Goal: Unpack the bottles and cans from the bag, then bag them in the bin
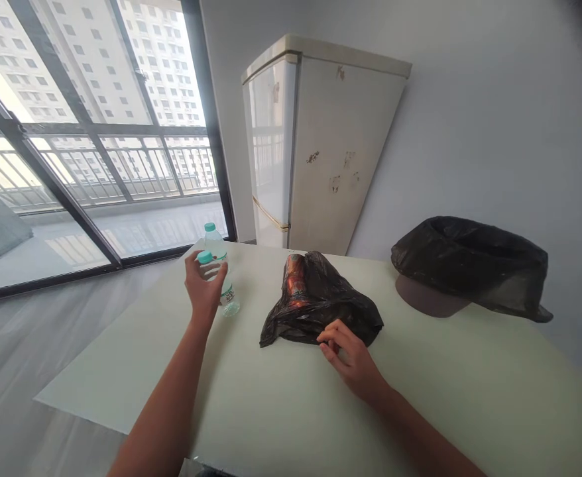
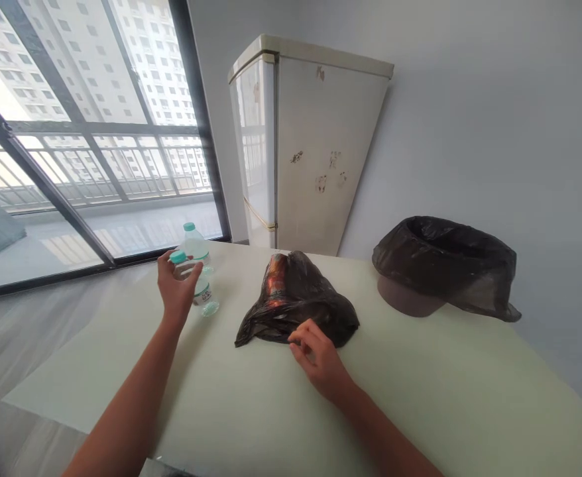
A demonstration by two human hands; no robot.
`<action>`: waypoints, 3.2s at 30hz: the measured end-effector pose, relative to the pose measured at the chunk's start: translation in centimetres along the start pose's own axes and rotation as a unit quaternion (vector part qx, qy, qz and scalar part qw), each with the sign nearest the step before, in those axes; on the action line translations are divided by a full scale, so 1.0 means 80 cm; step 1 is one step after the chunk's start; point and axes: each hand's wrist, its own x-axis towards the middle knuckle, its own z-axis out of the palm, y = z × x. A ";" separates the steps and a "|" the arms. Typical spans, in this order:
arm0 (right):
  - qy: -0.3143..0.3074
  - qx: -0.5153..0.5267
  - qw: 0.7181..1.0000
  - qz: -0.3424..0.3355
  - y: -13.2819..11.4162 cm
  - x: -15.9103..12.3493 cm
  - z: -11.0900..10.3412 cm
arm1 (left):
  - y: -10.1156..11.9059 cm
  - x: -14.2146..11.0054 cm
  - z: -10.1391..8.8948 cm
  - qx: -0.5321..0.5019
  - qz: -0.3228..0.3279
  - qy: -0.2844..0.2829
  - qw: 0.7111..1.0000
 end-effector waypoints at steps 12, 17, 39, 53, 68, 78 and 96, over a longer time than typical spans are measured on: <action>-0.045 0.014 0.999 0.010 0.002 0.001 0.001 | 0.002 0.032 -0.046 0.235 0.078 0.153 0.957; -0.056 0.018 0.998 0.023 0.003 -0.001 0.000 | -0.001 0.034 -0.049 0.247 0.089 0.151 0.953; -0.071 0.010 0.997 0.025 0.005 -0.001 0.001 | -0.014 0.037 -0.050 0.244 0.127 0.170 0.946; -0.061 0.008 0.998 0.021 0.003 0.000 0.000 | -0.018 0.036 -0.048 0.244 0.135 0.160 0.947; 0.035 -0.024 0.997 0.059 0.012 0.006 -0.002 | 0.013 -0.062 0.031 0.105 0.224 -0.089 0.965; -0.020 -0.052 0.991 0.123 0.037 0.011 -0.004 | -0.025 -0.123 0.099 0.025 0.080 -0.457 0.886; 0.128 -0.110 0.981 0.100 0.042 0.023 0.009 | -0.043 -0.106 0.103 -0.189 -0.136 -0.491 0.839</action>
